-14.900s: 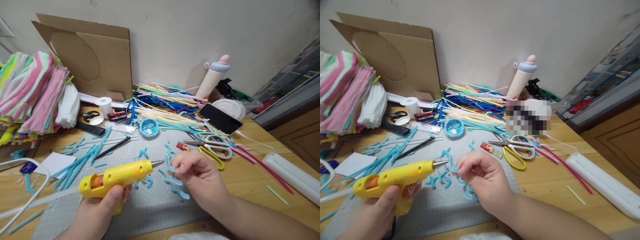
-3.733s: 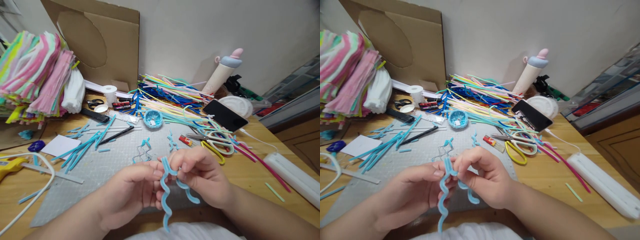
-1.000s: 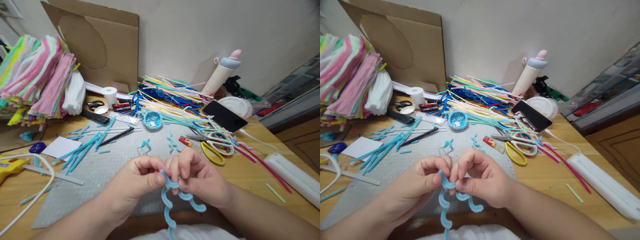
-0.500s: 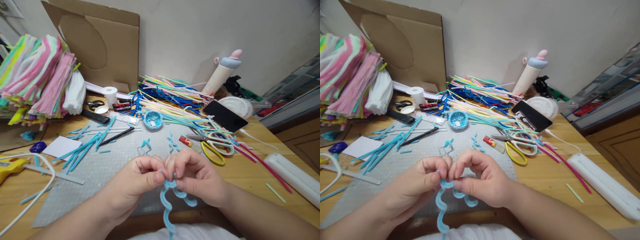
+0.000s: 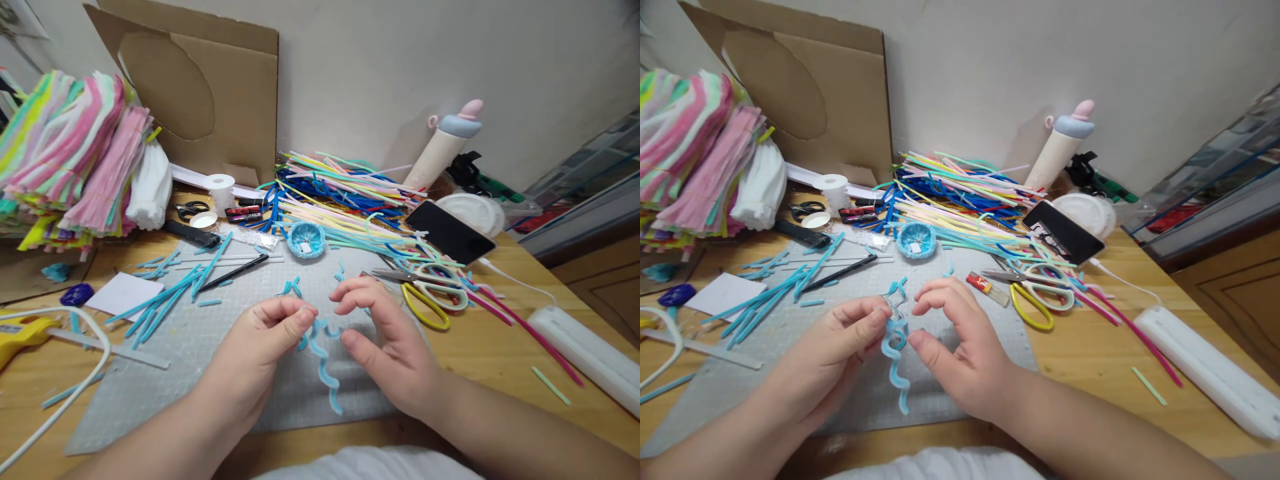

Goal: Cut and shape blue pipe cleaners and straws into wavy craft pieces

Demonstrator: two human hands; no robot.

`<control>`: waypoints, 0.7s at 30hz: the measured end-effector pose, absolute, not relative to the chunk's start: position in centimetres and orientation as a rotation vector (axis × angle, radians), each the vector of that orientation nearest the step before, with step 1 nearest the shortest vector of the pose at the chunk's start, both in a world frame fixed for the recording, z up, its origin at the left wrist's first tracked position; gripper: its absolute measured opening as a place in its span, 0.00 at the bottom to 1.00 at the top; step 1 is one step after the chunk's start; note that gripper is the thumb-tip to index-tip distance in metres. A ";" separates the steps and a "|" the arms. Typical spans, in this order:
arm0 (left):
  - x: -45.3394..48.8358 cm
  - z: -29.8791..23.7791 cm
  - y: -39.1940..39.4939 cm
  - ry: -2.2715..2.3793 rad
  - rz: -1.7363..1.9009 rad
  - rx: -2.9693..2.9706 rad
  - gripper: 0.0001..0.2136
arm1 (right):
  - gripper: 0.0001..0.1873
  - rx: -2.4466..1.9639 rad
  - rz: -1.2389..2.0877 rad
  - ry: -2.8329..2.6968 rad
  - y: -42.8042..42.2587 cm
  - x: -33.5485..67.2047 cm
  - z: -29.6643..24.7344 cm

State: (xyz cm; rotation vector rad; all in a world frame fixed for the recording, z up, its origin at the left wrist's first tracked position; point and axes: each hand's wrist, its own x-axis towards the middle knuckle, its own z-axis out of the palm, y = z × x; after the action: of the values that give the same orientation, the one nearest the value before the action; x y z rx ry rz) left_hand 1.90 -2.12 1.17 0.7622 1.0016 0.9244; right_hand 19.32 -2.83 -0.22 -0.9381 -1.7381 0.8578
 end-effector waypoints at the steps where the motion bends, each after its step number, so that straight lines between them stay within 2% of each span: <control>1: 1.9 1.1 -2.1 0.986 0.910 0.742 0.09 | 0.07 -0.947 0.873 -1.744 -2.8 19.3 -0.3; 11: 1.6 0.6 -1.5 0.813 0.941 0.353 0.05 | 0.10 -0.995 1.186 -1.161 -1.8 19.1 -1.5; 21: 1.5 0.4 -1.6 0.835 0.893 0.510 0.08 | 0.08 -1.012 1.243 -0.996 -1.3 19.3 -1.2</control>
State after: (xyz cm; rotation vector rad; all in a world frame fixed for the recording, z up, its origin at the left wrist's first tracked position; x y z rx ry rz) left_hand 1.55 -1.55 0.40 0.5100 0.8349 0.8926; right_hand 19.25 -1.31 -1.24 -1.0119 -0.9962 1.2425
